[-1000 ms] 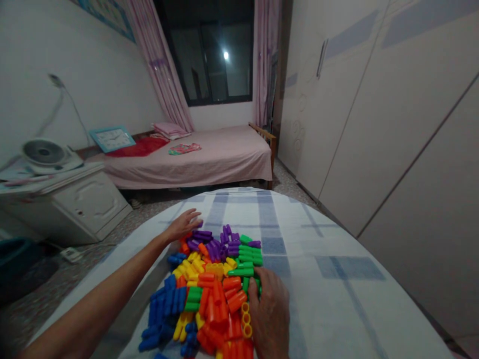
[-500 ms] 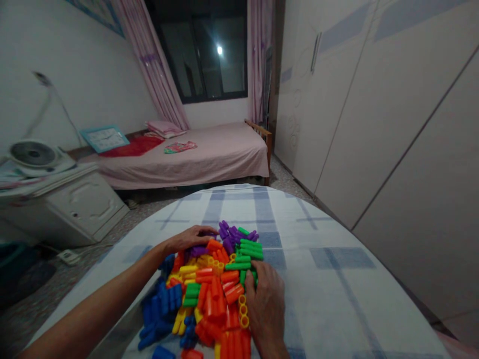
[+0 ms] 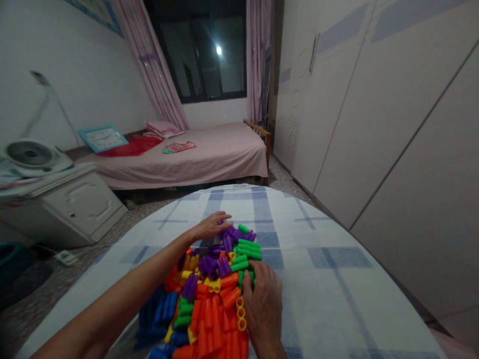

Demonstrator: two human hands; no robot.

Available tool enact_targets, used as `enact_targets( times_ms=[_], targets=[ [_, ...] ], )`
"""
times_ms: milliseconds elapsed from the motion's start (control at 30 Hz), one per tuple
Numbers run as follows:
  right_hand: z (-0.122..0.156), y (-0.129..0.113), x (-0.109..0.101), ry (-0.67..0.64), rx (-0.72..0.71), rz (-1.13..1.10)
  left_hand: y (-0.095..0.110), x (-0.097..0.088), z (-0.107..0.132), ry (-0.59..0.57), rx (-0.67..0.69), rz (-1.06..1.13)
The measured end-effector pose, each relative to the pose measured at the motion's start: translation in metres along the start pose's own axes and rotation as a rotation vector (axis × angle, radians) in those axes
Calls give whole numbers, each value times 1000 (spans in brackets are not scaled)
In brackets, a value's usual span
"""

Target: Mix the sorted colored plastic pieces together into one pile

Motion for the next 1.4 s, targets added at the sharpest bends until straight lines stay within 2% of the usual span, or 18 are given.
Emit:
enact_targets(
  times_ms=[67, 133, 200, 300, 400, 500, 633, 733, 800, 833, 900, 1000, 1067, 1133, 1167, 1200, 1267, 1400],
  targets=[
    [0, -1, 0, -4, 3, -3, -2, 15, -14, -68, 20, -17],
    [1, -1, 0, -11, 14, 3, 8, 26, -16, -115, 88, -12],
    [0, -2, -1, -14, 16, 11, 20, 30, -9, -133, 141, -13],
    [0, -4, -4, -5, 6, 12, 26, 29, 9, -163, 107, 43],
    [0, -5, -6, 16, 4, -5, 30, 26, 31, -207, 55, 223],
    [-1, -6, -7, 19, -8, -26, 43, 18, 59, -195, 69, 326],
    [-2, -5, -6, 2, -14, -30, 62, 12, 106, -180, 66, 294],
    [-2, -4, -5, -3, -10, -31, 84, 3, 139, -84, 160, 174],
    [-2, -4, -4, -7, -15, -30, 91, -2, 158, 5, 203, 119],
    [-2, -5, -4, -7, -15, -28, 89, -7, 167, 74, 195, 105],
    [-2, -5, -5, -5, -10, -16, 70, -20, 185, 276, 111, 70],
    [-2, -5, -5, -6, -12, 9, 17, -38, 216, 595, -148, -31],
    [-3, -6, -6, -3, -22, 23, -22, -33, 230, 639, -338, -39],
    [-3, -7, -6, 3, -43, 38, -51, -17, 234, 572, -490, 53],
    [-2, -8, -7, 6, -62, 48, -59, -7, 234, 529, -532, 127],
    [-2, -9, -7, 11, -83, 61, -60, 0, 232, 514, -535, 204],
    [-1, -12, -8, 24, -131, 94, -50, 10, 226, 519, -472, 357],
    [-1, -16, -8, 48, -230, 154, -8, 8, 212, 663, -249, 510]
  ],
)
Point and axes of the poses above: each hand's wrist, its own z-axis away from the middle knuckle, its own x-axis out of the palm, y = z × x, the point moved 9 cm from there along -z, towards the middle knuckle, and after that the axes turned 7 degrees about z, right-handed, at the moved point
